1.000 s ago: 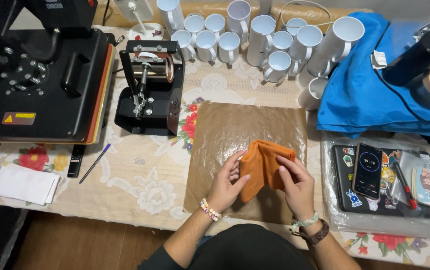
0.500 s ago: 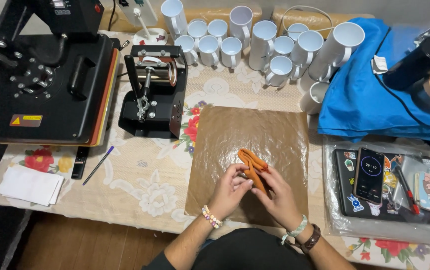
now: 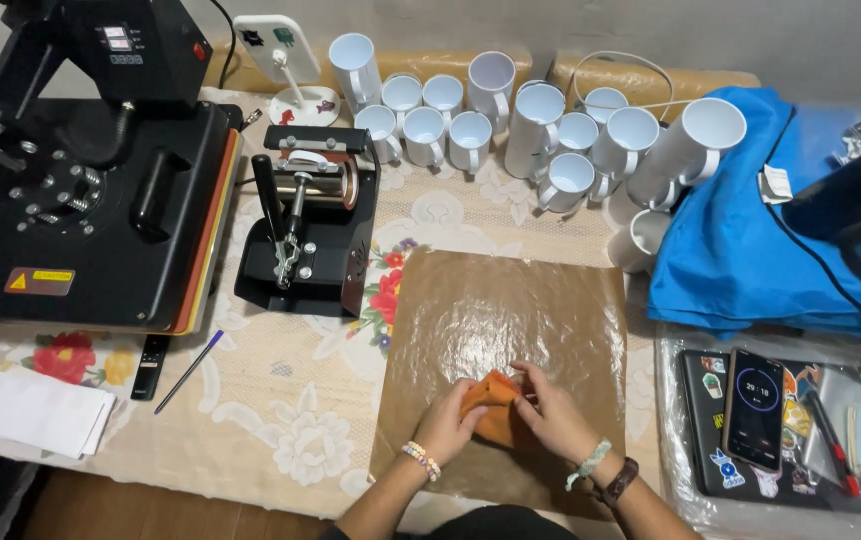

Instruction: The person cleans white ceramic mugs using an orange cloth. They wipe the exterior and interior of the mugs, then place them into a mug press machine. The person also folds the cloth and interacts with a heat press machine on the table.

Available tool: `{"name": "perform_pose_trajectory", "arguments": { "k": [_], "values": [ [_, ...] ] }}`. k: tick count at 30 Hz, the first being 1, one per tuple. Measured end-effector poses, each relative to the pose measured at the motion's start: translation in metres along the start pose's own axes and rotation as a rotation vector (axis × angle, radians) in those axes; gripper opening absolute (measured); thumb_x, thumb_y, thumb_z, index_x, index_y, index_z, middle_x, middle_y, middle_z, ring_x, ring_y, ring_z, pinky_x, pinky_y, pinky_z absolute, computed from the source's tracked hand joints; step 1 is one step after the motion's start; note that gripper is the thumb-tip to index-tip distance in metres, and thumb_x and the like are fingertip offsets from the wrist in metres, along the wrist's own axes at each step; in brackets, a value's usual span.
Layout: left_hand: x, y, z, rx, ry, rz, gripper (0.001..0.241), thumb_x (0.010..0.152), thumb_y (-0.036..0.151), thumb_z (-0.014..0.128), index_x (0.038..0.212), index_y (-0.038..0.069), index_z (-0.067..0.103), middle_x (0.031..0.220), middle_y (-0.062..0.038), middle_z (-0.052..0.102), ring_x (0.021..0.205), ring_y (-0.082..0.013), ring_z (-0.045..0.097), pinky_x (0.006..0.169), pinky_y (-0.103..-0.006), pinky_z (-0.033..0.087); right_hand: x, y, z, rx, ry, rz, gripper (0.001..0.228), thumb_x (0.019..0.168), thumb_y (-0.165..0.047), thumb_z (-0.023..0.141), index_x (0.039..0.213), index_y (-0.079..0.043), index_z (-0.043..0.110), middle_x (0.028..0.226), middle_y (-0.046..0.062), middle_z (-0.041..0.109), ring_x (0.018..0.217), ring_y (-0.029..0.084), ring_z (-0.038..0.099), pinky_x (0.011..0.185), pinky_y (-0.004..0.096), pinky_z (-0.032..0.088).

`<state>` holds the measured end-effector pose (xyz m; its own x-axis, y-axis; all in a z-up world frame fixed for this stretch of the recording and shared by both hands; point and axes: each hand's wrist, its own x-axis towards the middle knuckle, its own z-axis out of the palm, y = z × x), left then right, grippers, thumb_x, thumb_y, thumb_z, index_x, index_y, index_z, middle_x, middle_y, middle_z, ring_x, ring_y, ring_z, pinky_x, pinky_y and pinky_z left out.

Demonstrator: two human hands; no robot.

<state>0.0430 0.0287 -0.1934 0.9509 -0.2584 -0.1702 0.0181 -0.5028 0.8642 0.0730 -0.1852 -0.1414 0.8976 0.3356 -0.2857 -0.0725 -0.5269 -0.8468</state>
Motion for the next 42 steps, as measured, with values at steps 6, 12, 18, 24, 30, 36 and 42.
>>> {"name": "perform_pose_trajectory", "arguments": {
  "k": [6,12,18,24,30,36,42],
  "values": [
    [0.017,-0.098,0.017,0.516,0.235,0.204,0.059,0.098,0.033,0.054,0.145,0.0,0.041,0.15,-0.021,0.042,0.138,-0.037,0.039,0.115,-0.0506,0.028,0.109,-0.046,-0.063,-0.153,0.15,0.091,0.046,0.093,-0.014,0.061,0.139,-0.012,0.053,0.126,0.01,0.067,0.105,0.022,0.071,0.09,0.034,0.062],
    [0.017,-0.1,0.014,0.563,0.185,0.234,0.06,0.1,0.038,0.049,0.144,-0.003,0.044,0.154,-0.02,0.041,0.143,-0.0369,0.036,0.118,-0.0514,0.024,0.268,-0.053,-0.143,-0.288,0.552,-0.032,0.054,0.096,-0.021,0.062,0.143,0.001,0.045,0.138,0.022,0.05,0.115,0.036,0.057,0.101,0.048,0.046],
    [0.017,-0.094,0.011,0.494,0.153,0.205,0.06,0.098,0.034,0.053,0.144,-0.003,0.043,0.153,-0.021,0.042,0.142,-0.0393,0.035,0.117,-0.0535,0.024,0.364,-0.01,-0.17,-0.392,0.803,0.039,0.041,0.091,-0.029,0.071,0.119,-0.001,0.059,0.11,0.022,0.063,0.103,0.045,0.059,0.087,0.054,0.045],
    [0.017,-0.097,0.013,0.49,0.115,0.177,0.06,0.099,0.034,0.052,0.146,-0.002,0.04,0.154,-0.02,0.04,0.143,-0.0379,0.032,0.119,-0.0525,0.02,0.376,0.008,-0.18,-0.309,0.758,0.117,0.025,0.097,-0.032,0.064,0.093,-0.009,0.069,0.081,0.01,0.072,0.083,0.036,0.066,0.075,0.05,0.048],
    [0.016,-0.094,0.009,0.495,0.161,0.208,0.062,0.098,0.037,0.051,0.144,-0.003,0.044,0.152,-0.021,0.043,0.142,-0.0372,0.036,0.117,-0.0524,0.023,0.294,-0.034,-0.166,-0.02,0.664,-0.036,0.029,0.107,-0.028,0.051,0.084,-0.012,0.06,0.068,0.003,0.067,0.065,0.019,0.062,0.066,0.038,0.047],
    [0.018,-0.08,0.001,0.347,0.305,0.174,0.072,0.097,0.052,0.039,0.151,0.003,0.036,0.16,-0.017,0.034,0.148,-0.0353,0.029,0.12,-0.0535,0.019,0.153,-0.035,-0.126,0.497,0.379,-0.08,0.025,0.109,-0.026,0.05,0.092,-0.009,0.056,0.079,0.003,0.057,0.062,0.012,0.053,0.058,0.025,0.047],
    [0.029,0.045,-0.059,0.366,0.568,0.313,0.094,0.093,0.076,0.02,0.154,0.005,0.026,0.165,-0.016,0.025,0.154,-0.0342,0.019,0.123,-0.0555,0.018,0.033,-0.055,-0.067,0.478,0.214,0.021,0.029,0.104,-0.029,0.053,0.083,-0.01,0.059,0.067,0.001,0.053,0.057,0.012,0.046,0.053,0.027,0.038]
  ]
}}
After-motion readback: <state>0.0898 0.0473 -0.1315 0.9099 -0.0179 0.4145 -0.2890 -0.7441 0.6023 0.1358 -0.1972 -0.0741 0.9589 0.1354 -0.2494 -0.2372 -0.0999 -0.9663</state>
